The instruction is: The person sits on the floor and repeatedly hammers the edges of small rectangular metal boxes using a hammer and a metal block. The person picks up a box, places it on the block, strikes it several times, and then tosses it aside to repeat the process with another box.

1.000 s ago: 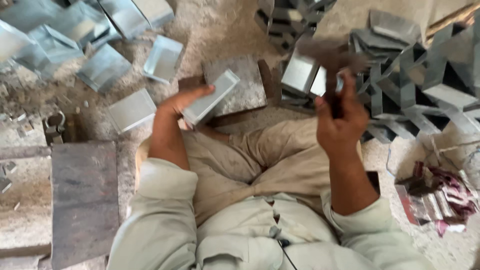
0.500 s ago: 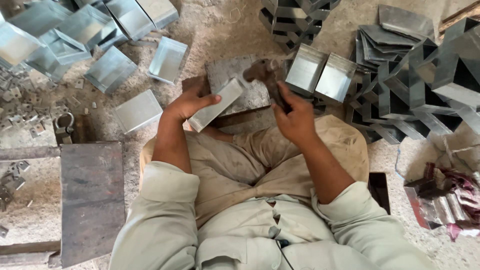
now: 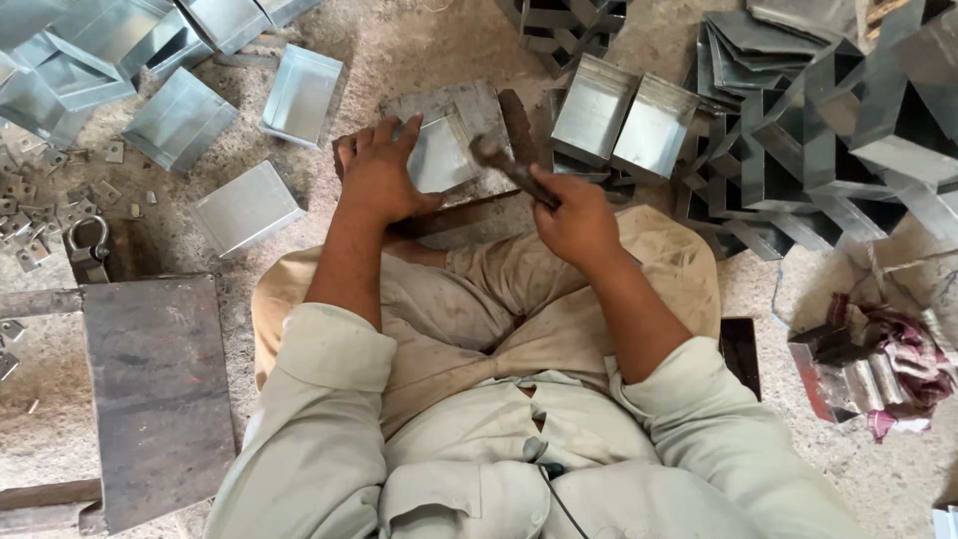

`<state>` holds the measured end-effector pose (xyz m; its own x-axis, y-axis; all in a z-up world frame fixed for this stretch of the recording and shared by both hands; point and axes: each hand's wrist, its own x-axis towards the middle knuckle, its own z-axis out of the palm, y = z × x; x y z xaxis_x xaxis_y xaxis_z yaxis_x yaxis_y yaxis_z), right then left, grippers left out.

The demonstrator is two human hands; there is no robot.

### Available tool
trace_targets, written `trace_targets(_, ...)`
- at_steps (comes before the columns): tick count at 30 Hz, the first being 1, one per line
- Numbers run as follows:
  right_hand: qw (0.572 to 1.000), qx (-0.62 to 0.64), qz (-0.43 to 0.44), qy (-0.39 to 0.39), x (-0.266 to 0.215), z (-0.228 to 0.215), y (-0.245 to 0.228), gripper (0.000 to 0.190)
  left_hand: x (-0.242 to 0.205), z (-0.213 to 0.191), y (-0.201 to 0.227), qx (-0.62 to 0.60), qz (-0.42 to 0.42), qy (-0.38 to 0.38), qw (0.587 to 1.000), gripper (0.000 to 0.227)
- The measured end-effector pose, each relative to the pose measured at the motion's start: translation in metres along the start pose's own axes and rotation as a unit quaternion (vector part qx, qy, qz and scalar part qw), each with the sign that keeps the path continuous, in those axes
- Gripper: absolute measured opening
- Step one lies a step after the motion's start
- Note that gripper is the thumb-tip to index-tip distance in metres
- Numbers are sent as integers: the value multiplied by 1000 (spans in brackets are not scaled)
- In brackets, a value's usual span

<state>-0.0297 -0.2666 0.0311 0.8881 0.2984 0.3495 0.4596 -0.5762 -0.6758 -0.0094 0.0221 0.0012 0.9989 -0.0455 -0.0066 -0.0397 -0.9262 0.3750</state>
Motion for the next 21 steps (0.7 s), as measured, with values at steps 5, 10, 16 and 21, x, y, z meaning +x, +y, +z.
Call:
trace_targets(5, 999, 11, 26, 16, -7, -4, -8, 37, -4, 1, 0, 2, -2, 1, 1000, 119)
trace_targets(10, 996, 74, -32, 49, -1, -1, -7, 33, 0, -2, 1, 13, 0, -4, 1000, 119)
trace_targets(16, 1000, 2, -13, 17, -7, 17, 19, 41, -3, 1, -1, 7, -7, -4, 1000, 119)
trace_targets(21, 954, 106, 244, -140, -1, 31, 55, 31, -9, 2, -8, -6, 15, 24, 1000, 118)
